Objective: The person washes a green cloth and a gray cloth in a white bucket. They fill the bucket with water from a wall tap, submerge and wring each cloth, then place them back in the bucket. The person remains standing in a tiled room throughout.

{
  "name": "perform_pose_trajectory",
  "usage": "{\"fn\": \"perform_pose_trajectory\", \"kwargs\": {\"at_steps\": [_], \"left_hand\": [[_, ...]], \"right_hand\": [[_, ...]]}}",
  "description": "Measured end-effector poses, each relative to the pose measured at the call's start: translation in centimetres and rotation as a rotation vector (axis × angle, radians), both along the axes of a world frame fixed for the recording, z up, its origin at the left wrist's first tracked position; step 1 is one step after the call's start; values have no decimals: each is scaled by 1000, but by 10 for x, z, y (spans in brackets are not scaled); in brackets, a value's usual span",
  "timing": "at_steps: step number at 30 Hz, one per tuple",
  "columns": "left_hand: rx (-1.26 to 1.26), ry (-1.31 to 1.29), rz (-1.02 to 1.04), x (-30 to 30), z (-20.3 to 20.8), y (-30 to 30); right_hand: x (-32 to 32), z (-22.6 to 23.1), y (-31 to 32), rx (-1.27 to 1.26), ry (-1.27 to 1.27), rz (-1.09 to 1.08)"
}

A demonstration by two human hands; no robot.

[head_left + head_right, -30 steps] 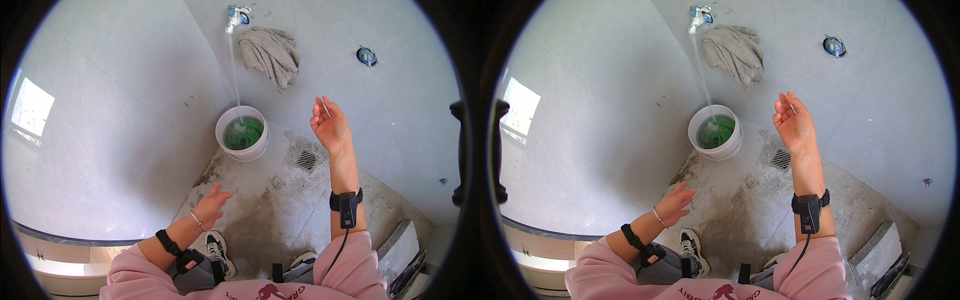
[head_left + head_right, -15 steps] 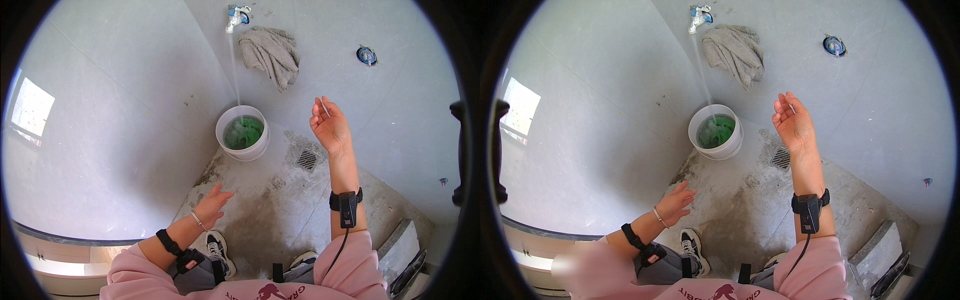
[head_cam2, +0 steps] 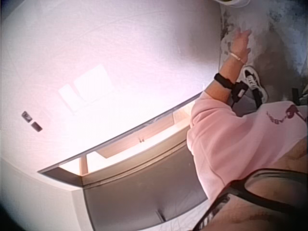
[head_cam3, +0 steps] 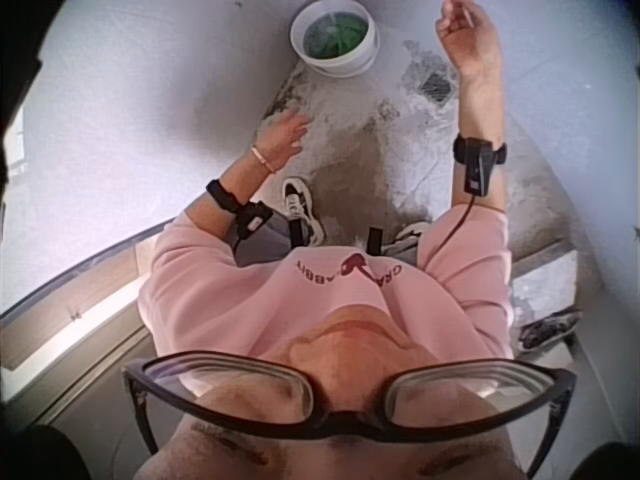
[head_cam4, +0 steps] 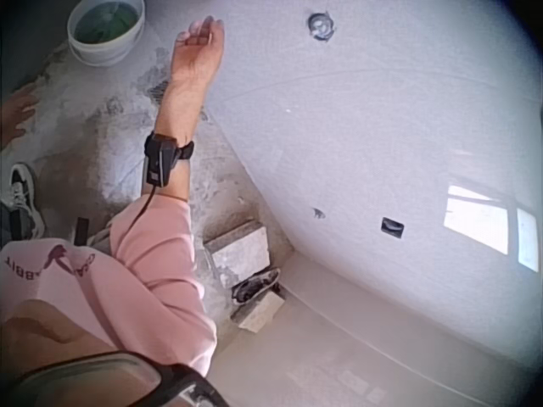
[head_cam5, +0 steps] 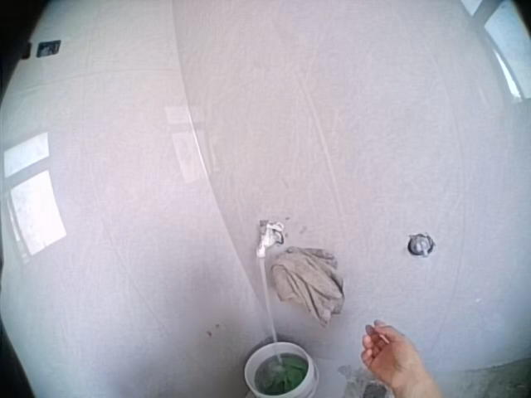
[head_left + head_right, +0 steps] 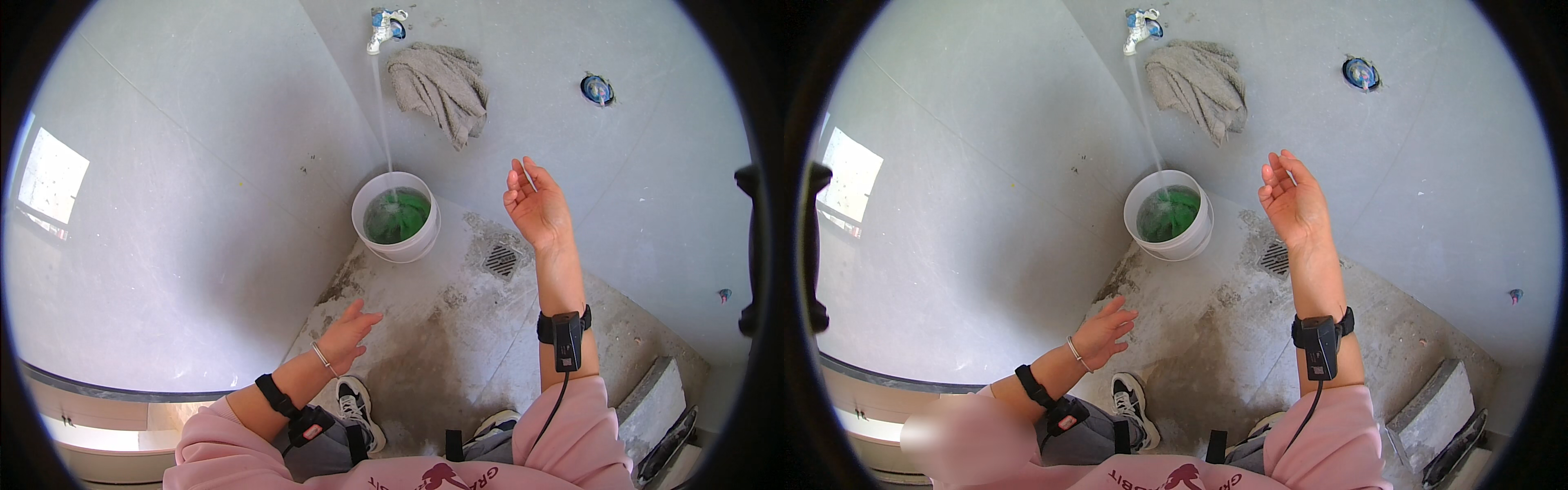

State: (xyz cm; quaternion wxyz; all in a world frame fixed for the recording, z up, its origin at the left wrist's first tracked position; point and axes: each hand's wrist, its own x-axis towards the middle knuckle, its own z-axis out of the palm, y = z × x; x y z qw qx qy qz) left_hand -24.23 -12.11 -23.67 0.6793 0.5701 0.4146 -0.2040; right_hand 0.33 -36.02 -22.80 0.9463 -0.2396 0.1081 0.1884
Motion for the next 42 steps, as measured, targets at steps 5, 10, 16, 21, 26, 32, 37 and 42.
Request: {"fn": "perform_pose_trajectory", "kwargs": {"at_steps": [5, 10, 16, 21, 26, 32, 37, 42], "left_hand": [[-1, 0, -3, 0, 0, -1], [-3, 0, -10, 0, 0, -1], [0, 1, -23, 0, 0, 0], [4, 7, -28, 0, 0, -1], [4, -2, -35, -1, 1, -1], [6, -5, -48, -1, 2, -2], [8, -7, -55, -1, 3, -3], [11, -3, -59, -1, 3, -3]], "right_hand": [[0, -1, 0, -8, -4, 0], [-1, -2, 0, -17, -5, 0], [-1, -2, 1, -24, 13, 3], [-3, -3, 2, -37, 2, -2], [-2, -4, 2, -36, 6, 0], [-2, -4, 1, -36, 0, 2], [-4, -2, 0, -31, 4, 1], [-5, 0, -1, -22, 1, 5]]}}
